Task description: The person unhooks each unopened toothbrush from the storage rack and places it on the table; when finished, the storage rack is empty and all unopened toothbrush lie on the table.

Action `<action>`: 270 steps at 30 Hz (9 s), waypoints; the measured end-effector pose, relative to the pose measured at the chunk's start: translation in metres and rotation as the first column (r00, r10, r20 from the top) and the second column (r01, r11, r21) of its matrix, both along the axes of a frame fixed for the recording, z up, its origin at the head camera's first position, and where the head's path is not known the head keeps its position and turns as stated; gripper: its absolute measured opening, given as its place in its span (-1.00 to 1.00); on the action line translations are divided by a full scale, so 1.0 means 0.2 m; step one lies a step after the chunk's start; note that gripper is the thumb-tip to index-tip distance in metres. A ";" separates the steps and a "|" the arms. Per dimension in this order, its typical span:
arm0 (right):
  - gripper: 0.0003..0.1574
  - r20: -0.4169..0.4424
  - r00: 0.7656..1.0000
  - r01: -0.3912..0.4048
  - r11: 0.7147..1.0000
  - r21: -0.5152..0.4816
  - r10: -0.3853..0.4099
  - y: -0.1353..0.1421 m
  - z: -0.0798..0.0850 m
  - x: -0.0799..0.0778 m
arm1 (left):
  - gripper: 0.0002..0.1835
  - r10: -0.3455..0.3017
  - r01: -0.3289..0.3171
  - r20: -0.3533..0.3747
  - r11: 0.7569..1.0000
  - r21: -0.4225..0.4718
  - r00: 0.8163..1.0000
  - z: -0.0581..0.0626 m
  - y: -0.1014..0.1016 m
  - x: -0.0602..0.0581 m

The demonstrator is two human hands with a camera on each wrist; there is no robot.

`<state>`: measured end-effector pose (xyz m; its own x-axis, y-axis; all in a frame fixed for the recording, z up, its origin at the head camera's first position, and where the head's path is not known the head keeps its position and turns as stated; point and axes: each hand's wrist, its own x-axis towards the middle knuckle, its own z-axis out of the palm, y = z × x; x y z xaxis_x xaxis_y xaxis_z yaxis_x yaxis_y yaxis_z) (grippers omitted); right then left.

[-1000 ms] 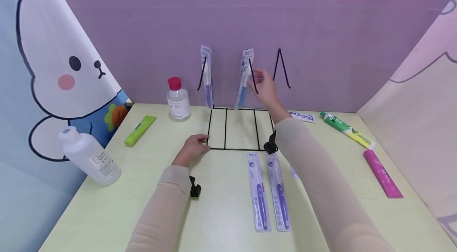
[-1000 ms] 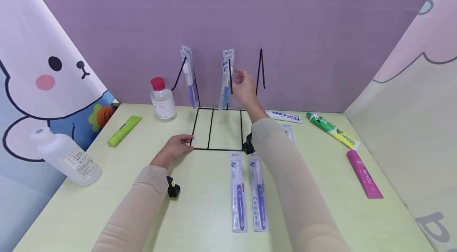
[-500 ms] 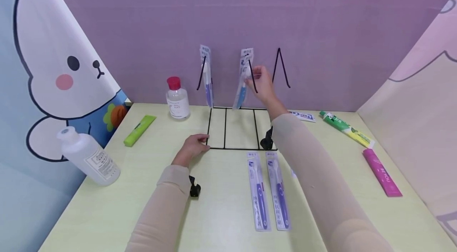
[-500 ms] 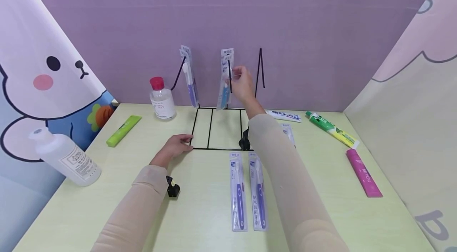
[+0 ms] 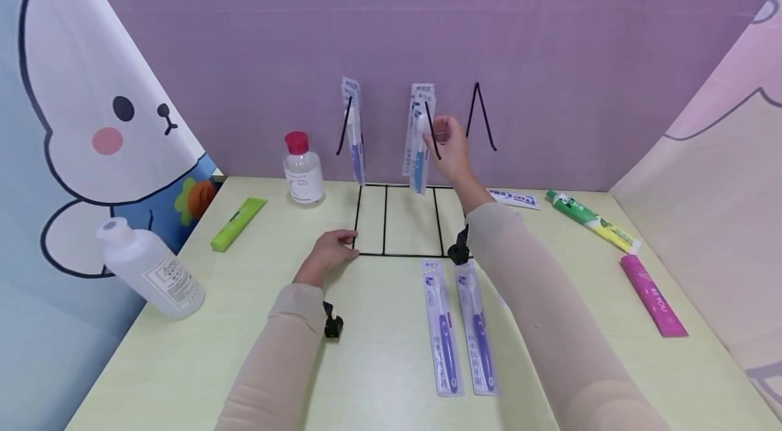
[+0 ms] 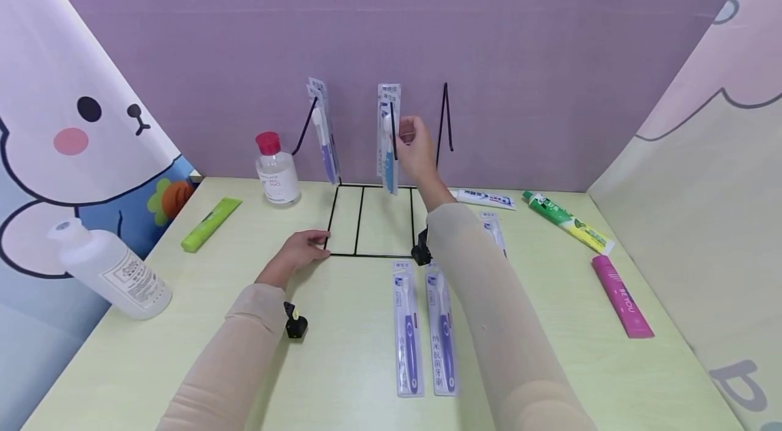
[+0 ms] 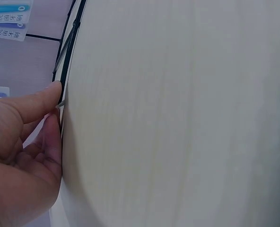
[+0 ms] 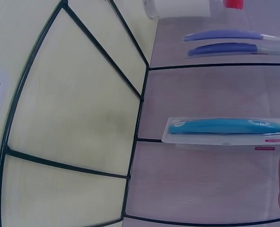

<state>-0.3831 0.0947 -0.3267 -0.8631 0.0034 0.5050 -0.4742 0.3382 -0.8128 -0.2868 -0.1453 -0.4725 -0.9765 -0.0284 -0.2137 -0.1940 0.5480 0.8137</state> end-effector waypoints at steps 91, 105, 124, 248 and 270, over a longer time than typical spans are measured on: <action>-0.28 0.708 0.702 -0.342 0.909 0.239 0.078 0.07 -0.22 0.41 | -0.53 -0.023 0.023 -0.027 1.000 -0.002 0.999 0.00 0.00 0.02; -0.47 0.180 0.983 0.012 0.992 0.130 -0.035 0.04 -0.02 -0.03 | -0.53 -0.009 0.010 -0.017 1.000 0.007 1.000 0.01 0.00 0.02; -0.42 0.305 0.953 0.020 0.998 -0.057 -0.002 -0.04 0.10 -0.11 | -0.53 -0.017 0.016 -0.028 1.000 -0.012 0.999 0.00 -0.01 -0.01; -0.05 0.655 0.751 -0.250 0.882 0.400 -0.085 0.50 -0.66 0.34 | -0.51 -0.042 0.042 -0.010 0.999 -0.009 0.999 0.02 -0.02 0.01; -0.09 0.644 0.759 -0.289 0.837 0.465 -0.096 0.55 -0.68 0.35 | -0.55 -0.022 0.022 0.008 0.998 0.065 1.000 0.04 0.00 -0.03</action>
